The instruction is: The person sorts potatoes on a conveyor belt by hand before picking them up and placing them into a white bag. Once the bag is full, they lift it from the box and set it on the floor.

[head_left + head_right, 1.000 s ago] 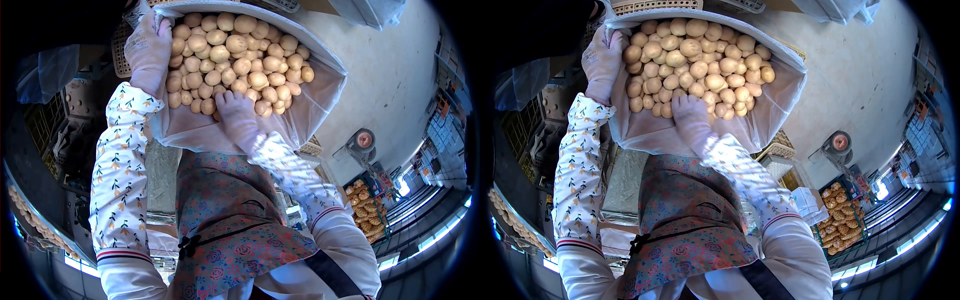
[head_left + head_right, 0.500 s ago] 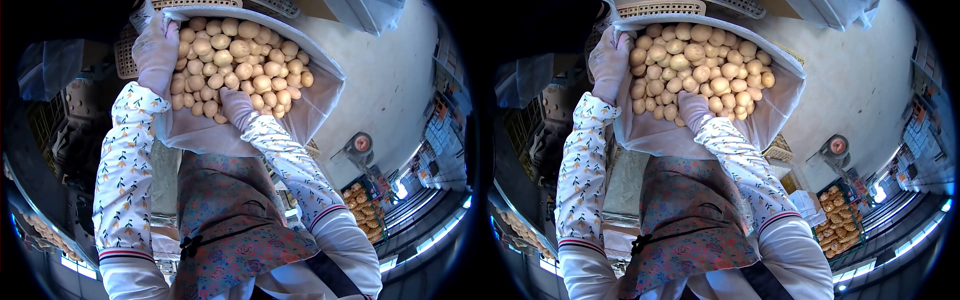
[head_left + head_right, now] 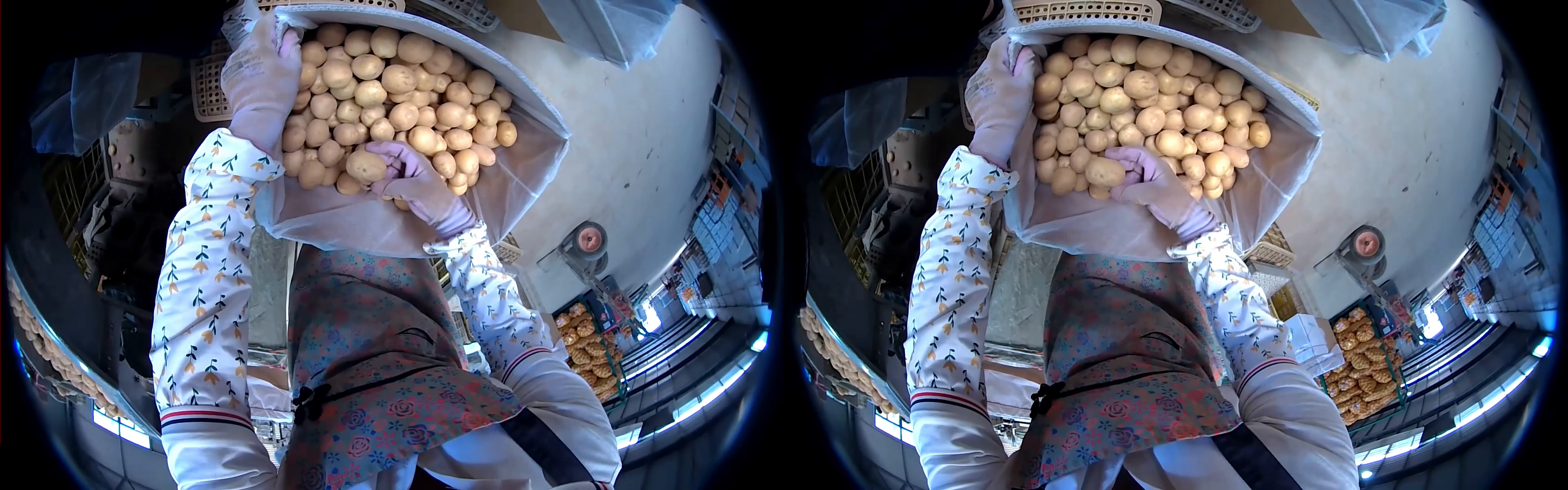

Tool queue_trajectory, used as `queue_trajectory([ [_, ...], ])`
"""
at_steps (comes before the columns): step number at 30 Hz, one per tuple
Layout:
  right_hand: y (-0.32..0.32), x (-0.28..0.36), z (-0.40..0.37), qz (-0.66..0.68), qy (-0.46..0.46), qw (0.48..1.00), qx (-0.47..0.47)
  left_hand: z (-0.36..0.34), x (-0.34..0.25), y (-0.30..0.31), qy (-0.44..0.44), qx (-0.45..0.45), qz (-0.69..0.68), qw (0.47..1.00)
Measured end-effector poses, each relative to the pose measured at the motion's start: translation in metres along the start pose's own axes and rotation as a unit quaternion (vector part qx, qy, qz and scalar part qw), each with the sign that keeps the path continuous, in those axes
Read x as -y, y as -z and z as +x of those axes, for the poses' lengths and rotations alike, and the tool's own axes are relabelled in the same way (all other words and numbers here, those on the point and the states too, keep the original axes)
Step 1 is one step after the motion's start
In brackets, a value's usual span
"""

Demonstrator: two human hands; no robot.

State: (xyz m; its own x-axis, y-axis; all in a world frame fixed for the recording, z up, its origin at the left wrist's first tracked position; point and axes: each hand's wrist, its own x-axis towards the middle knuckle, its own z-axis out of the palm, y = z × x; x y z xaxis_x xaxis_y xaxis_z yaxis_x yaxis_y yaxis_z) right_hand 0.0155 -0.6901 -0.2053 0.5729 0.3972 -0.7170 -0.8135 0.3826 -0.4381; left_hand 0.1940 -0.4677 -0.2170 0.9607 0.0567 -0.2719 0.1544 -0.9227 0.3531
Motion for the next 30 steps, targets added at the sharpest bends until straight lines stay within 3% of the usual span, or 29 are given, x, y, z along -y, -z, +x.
queue_trajectory([
  [10,-0.014,0.018,-0.027,0.091,0.018,0.995,0.044,0.000,0.002,-0.002,0.004,-0.009,0.008,1.000],
  [25,-0.024,0.036,-0.050,0.084,0.063,0.993,0.052,0.002,0.008,-0.007,0.009,-0.002,0.026,1.000],
  [28,-0.026,0.055,-0.058,0.117,-0.008,0.977,0.179,0.003,0.007,-0.005,0.017,0.001,0.027,0.999],
  [30,-0.031,0.057,-0.056,0.128,-0.017,0.969,0.209,0.001,0.005,-0.005,0.017,-0.005,0.026,0.999],
])
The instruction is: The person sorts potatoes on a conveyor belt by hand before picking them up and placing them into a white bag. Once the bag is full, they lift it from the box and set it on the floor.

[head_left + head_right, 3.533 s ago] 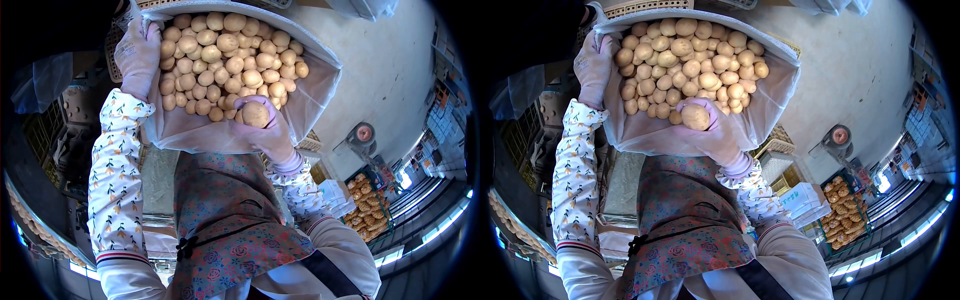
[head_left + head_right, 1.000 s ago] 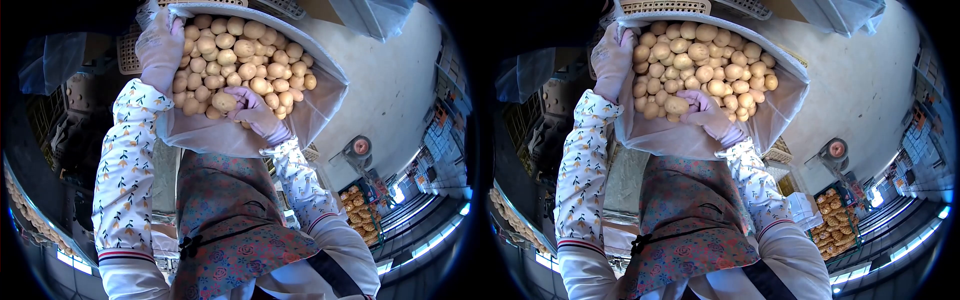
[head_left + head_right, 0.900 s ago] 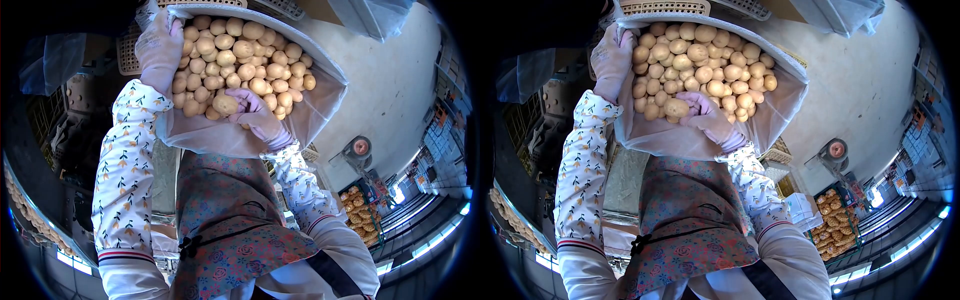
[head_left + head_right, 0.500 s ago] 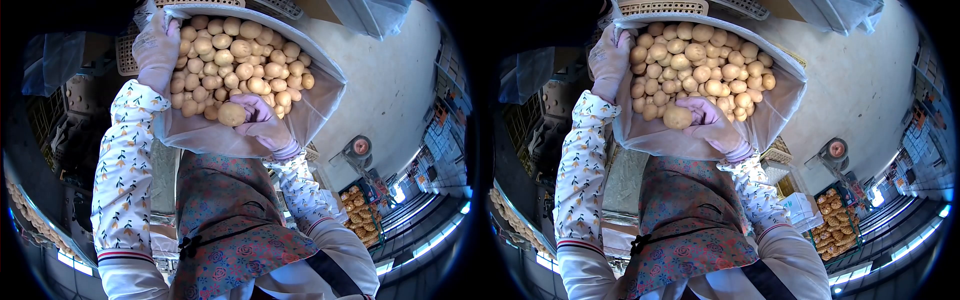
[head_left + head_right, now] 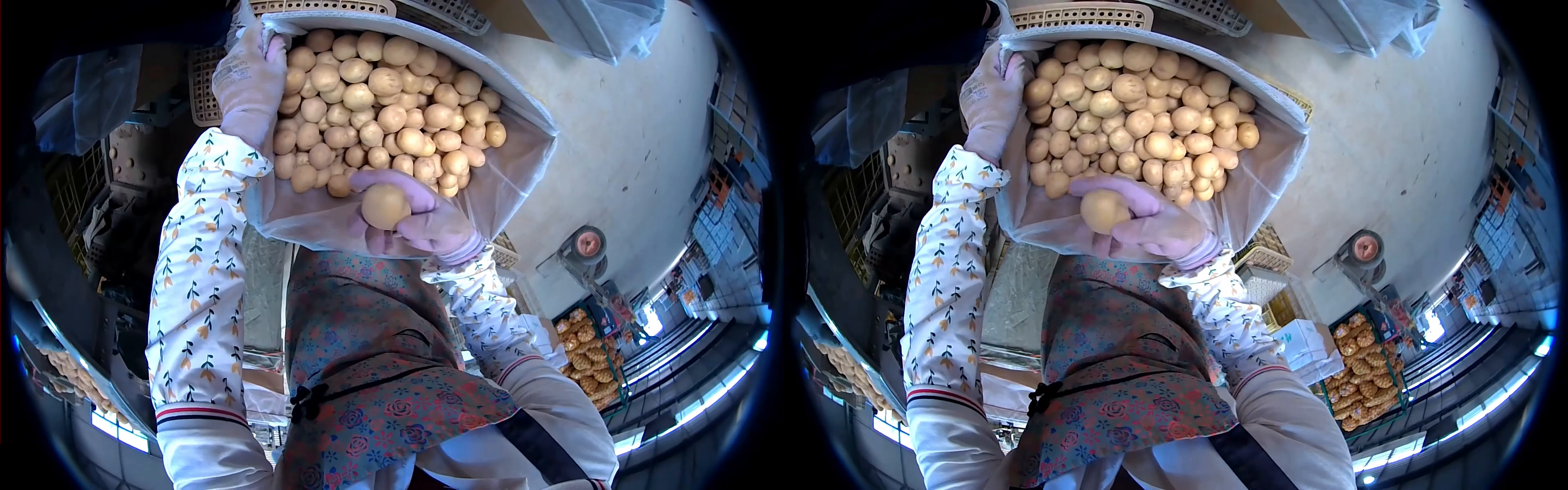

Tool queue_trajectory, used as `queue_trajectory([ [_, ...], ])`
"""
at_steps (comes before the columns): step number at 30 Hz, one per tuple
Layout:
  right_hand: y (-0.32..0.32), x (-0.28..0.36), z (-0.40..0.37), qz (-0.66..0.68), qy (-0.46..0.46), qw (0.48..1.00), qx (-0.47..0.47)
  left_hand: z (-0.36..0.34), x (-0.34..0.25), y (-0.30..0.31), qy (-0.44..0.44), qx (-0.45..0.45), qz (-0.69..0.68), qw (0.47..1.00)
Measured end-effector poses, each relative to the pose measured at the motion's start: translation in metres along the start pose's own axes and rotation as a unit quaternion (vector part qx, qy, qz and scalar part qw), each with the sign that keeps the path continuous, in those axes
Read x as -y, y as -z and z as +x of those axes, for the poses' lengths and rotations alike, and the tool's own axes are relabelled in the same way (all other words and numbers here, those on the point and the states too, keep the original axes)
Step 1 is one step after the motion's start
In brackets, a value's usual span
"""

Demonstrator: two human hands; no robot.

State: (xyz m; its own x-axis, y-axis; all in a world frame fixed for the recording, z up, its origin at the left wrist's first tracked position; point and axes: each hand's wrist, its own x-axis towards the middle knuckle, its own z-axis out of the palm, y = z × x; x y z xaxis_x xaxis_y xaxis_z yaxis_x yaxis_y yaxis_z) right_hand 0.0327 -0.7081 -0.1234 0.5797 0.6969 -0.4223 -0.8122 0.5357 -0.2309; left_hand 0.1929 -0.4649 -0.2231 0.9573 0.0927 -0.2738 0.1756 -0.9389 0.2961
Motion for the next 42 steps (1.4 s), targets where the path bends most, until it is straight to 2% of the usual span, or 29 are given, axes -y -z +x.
queue_trajectory([
  [7,0.007,-0.006,0.008,0.134,0.105,0.976,0.134,0.003,0.001,0.000,-0.003,-0.010,0.008,1.000],
  [12,-0.021,0.003,-0.014,0.037,0.098,0.994,-0.024,0.007,0.004,-0.005,-0.008,-0.016,0.018,1.000],
  [16,-0.041,0.000,-0.021,-0.129,0.131,0.976,-0.121,0.009,-0.001,-0.003,-0.015,-0.008,0.016,1.000],
  [18,-0.057,-0.003,-0.022,-0.204,0.142,0.958,-0.144,0.006,-0.002,-0.001,-0.031,-0.018,0.003,0.999],
  [21,-0.082,-0.009,-0.020,-0.283,0.132,0.939,-0.142,0.006,0.019,-0.035,-0.097,-0.076,0.054,0.991],
  [22,-0.088,-0.012,-0.018,-0.295,0.129,0.936,-0.140,-0.007,0.019,-0.034,-0.098,-0.059,-0.021,0.993],
  [23,-0.091,-0.021,-0.013,-0.286,0.130,0.939,-0.137,-0.012,0.037,-0.069,-0.186,-0.210,-0.085,0.956],
  [24,-0.097,-0.030,-0.005,-0.278,0.129,0.943,-0.128,-0.034,0.036,-0.035,-0.139,-0.052,-0.153,0.977],
  [26,-0.119,-0.046,0.010,-0.249,0.090,0.953,-0.145,-0.079,0.031,0.038,0.033,0.249,-0.208,0.945],
  [27,-0.128,-0.052,0.023,-0.276,0.066,0.948,-0.145,-0.116,0.070,-0.007,-0.065,0.086,-0.271,0.957],
  [28,-0.141,-0.061,0.036,-0.304,0.042,0.940,-0.148,-0.152,0.109,-0.053,-0.170,-0.078,-0.286,0.940],
  [29,-0.151,-0.073,0.050,-0.306,0.043,0.940,-0.143,-0.179,0.127,-0.036,-0.117,0.050,-0.447,0.885],
  [30,-0.161,-0.083,0.066,-0.325,0.040,0.937,-0.120,-0.207,0.161,-0.042,-0.067,0.160,-0.400,0.900],
  [31,-0.179,-0.091,0.082,-0.339,0.050,0.934,-0.103,-0.235,0.183,-0.023,-0.067,0.116,-0.409,0.903],
  [32,-0.198,-0.101,0.100,-0.353,0.060,0.930,-0.084,-0.271,0.209,-0.011,0.009,0.090,-0.318,0.944],
  [33,-0.220,-0.110,0.121,-0.431,0.144,0.889,-0.046,-0.291,0.241,0.003,0.063,0.147,-0.345,0.925],
  [34,-0.229,-0.114,0.139,-0.501,0.167,0.849,0.010,-0.309,0.271,0.023,0.117,0.205,-0.373,0.897],
  [36,-0.277,-0.124,0.170,-0.563,0.201,0.801,0.035,-0.349,0.318,0.057,0.200,0.083,-0.297,0.930],
  [38,-0.329,-0.131,0.200,-0.624,0.305,0.712,0.104,-0.375,0.366,0.072,0.262,0.078,-0.255,0.928],
  [39,-0.357,-0.135,0.210,-0.645,0.355,0.663,0.135,-0.383,0.377,0.082,0.246,0.055,-0.210,0.945],
  [40,-0.394,-0.137,0.208,-0.687,0.386,0.607,0.102,-0.390,0.386,0.090,0.252,0.050,-0.212,0.943],
  [42,-0.451,-0.132,0.202,-0.699,0.521,0.472,0.134,-0.396,0.397,0.101,0.262,0.036,-0.235,0.935],
])
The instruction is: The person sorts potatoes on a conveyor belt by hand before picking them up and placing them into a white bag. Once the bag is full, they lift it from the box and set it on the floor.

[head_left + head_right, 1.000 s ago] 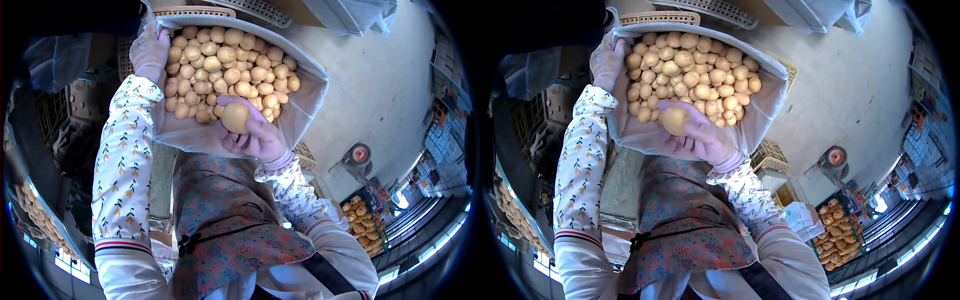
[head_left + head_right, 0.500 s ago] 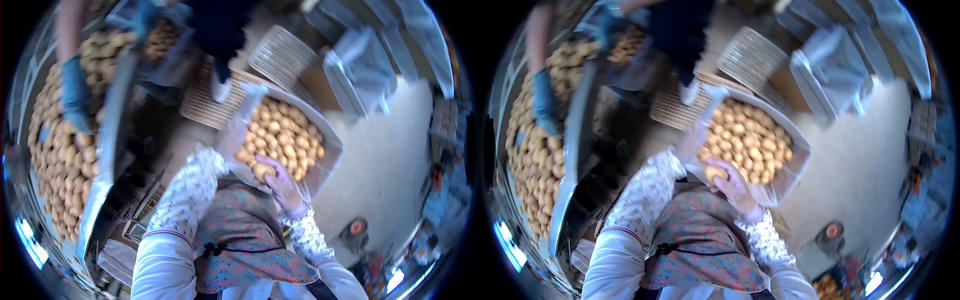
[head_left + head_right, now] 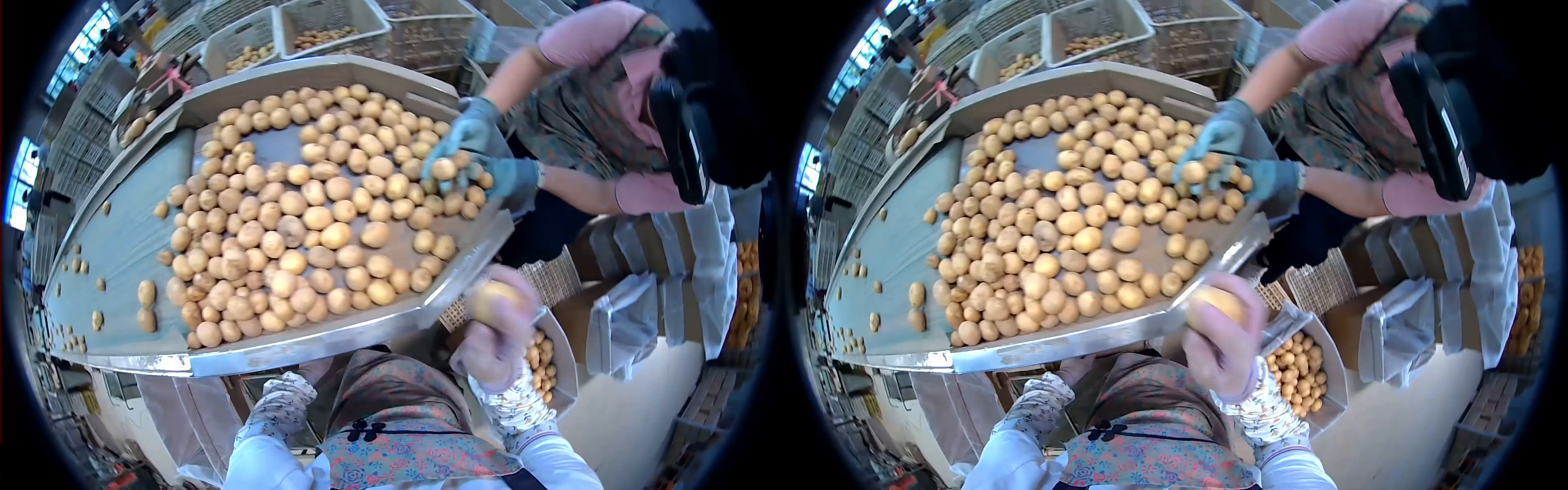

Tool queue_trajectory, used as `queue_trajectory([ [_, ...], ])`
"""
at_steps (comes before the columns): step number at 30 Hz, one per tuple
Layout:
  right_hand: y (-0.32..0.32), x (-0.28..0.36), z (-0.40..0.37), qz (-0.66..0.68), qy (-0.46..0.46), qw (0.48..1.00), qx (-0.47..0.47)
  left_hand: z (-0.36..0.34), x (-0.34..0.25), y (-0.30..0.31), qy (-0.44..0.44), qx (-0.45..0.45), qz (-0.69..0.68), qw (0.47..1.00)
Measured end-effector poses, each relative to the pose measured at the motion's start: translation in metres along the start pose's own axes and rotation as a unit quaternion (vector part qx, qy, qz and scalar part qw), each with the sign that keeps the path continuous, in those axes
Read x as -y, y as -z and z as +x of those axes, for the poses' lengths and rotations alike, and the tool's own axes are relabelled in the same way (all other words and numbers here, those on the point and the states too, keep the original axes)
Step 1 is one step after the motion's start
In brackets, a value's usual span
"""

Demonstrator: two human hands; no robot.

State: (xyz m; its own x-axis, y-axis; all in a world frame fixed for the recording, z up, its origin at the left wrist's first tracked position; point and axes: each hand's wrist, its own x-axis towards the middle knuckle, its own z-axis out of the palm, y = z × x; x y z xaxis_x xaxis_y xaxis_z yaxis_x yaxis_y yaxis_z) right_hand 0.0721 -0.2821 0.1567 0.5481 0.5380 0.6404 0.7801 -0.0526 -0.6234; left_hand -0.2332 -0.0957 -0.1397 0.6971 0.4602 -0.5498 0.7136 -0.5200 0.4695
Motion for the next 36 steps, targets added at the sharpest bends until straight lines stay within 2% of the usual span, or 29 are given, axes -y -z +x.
queue_trajectory([
  [1,-0.012,0.010,0.019,0.190,0.055,0.972,-0.126,-0.001,0.002,0.004,0.003,-0.003,-0.013,1.000],
  [2,-0.023,0.019,0.039,0.346,0.151,0.898,-0.226,-0.001,0.000,0.005,-0.001,-0.004,-0.033,0.999],
  [5,-0.070,0.037,0.161,0.279,0.289,0.847,-0.348,0.000,-0.010,0.002,-0.016,0.000,-0.079,0.997],
  [7,-0.131,0.035,0.219,0.195,0.246,0.933,-0.176,0.003,-0.022,-0.007,-0.036,0.009,-0.105,0.994],
  [9,-0.151,0.019,0.212,0.078,0.230,0.969,0.048,0.003,-0.034,-0.009,-0.053,0.024,-0.124,0.991],
  [12,-0.138,-0.003,0.126,-0.003,0.135,0.981,0.140,0.007,-0.045,-0.002,-0.065,0.040,-0.139,0.987],
  [14,-0.134,-0.036,0.054,-0.029,0.003,0.978,0.208,0.013,-0.057,0.007,-0.080,0.053,-0.145,0.985],
  [16,-0.120,-0.041,0.004,-0.047,-0.098,0.954,0.280,0.021,-0.071,0.020,-0.095,0.063,-0.143,0.983],
  [19,-0.115,-0.043,-0.027,-0.069,-0.110,0.969,0.210,0.029,-0.092,0.037,-0.115,0.077,-0.145,0.980],
  [22,-0.113,-0.044,-0.028,-0.092,-0.139,0.954,0.250,0.034,-0.112,0.044,-0.137,0.095,-0.153,0.974],
  [26,-0.115,-0.046,-0.025,-0.091,-0.138,0.955,0.248,0.033,-0.124,0.040,-0.155,0.122,-0.176,0.964],
  [30,-0.119,-0.051,-0.020,-0.074,-0.169,0.945,0.270,0.018,-0.112,0.015,-0.166,0.171,-0.229,0.944],
  [31,-0.122,-0.056,-0.013,-0.069,-0.200,0.932,0.293,0.006,-0.102,0.008,-0.170,0.193,-0.260,0.931],
  [32,-0.130,-0.061,-0.003,-0.068,-0.227,0.932,0.274,-0.009,-0.099,0.018,-0.178,0.218,-0.302,0.911],
  [33,-0.139,-0.063,0.011,-0.081,-0.192,0.945,0.252,-0.030,-0.092,0.034,-0.166,0.248,-0.370,0.880],
  [36,-0.195,-0.063,0.062,-0.054,-0.071,0.970,0.225,-0.108,-0.117,0.181,-0.074,0.298,-0.561,0.769],
])
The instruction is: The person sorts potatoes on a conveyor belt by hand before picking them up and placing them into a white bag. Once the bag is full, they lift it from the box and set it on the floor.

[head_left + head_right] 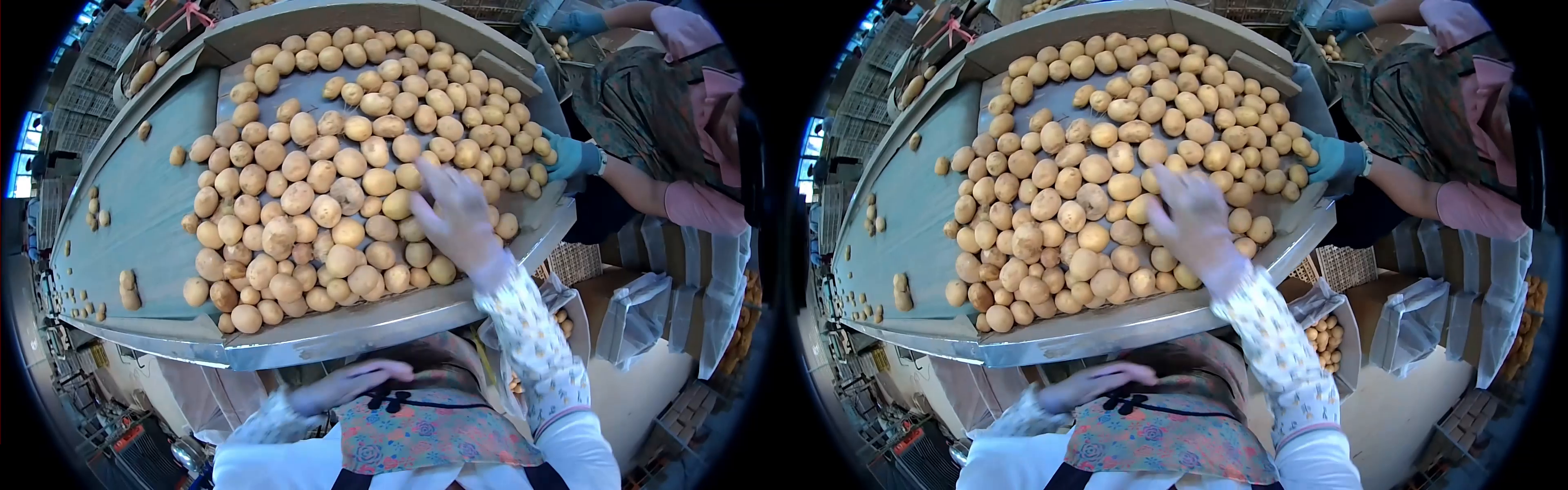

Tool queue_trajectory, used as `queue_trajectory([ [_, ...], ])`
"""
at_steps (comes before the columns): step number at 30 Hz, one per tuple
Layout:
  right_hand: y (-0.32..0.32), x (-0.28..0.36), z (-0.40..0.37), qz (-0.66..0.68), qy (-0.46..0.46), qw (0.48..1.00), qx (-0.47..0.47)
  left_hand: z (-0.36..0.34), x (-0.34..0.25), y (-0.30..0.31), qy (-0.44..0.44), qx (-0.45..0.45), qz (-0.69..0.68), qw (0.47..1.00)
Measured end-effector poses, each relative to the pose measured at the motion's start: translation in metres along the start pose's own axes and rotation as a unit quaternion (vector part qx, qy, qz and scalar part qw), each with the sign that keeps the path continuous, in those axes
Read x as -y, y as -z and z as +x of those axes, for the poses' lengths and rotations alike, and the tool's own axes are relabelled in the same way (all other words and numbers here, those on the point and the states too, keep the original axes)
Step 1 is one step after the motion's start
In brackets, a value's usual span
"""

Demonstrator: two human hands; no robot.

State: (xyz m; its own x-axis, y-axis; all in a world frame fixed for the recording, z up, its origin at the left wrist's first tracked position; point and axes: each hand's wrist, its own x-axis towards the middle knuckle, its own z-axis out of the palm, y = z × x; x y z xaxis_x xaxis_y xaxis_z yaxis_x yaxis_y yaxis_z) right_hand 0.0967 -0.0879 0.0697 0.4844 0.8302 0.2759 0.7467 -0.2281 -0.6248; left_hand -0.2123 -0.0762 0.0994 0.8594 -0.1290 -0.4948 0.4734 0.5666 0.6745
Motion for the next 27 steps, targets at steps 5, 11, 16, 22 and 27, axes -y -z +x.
queue_trajectory([
  [5,-0.085,0.019,0.122,-0.195,0.153,0.966,-0.077,-0.075,-0.042,-0.001,-0.275,-0.294,0.228,0.887],
  [11,-0.114,-0.002,0.139,-0.131,0.144,0.981,-0.024,-0.060,-0.045,0.032,-0.324,-0.480,0.633,0.513],
  [16,-0.073,0.002,0.129,0.176,0.009,0.984,-0.038,-0.051,-0.049,0.031,-0.287,-0.499,0.683,0.449],
  [22,-0.017,0.014,0.121,0.438,-0.155,0.884,-0.052,-0.050,-0.053,0.029,-0.246,-0.497,0.680,0.478],
  [27,0.026,-0.010,0.087,0.256,0.037,0.956,-0.135,-0.053,-0.053,0.029,-0.244,-0.501,0.682,0.474],
])
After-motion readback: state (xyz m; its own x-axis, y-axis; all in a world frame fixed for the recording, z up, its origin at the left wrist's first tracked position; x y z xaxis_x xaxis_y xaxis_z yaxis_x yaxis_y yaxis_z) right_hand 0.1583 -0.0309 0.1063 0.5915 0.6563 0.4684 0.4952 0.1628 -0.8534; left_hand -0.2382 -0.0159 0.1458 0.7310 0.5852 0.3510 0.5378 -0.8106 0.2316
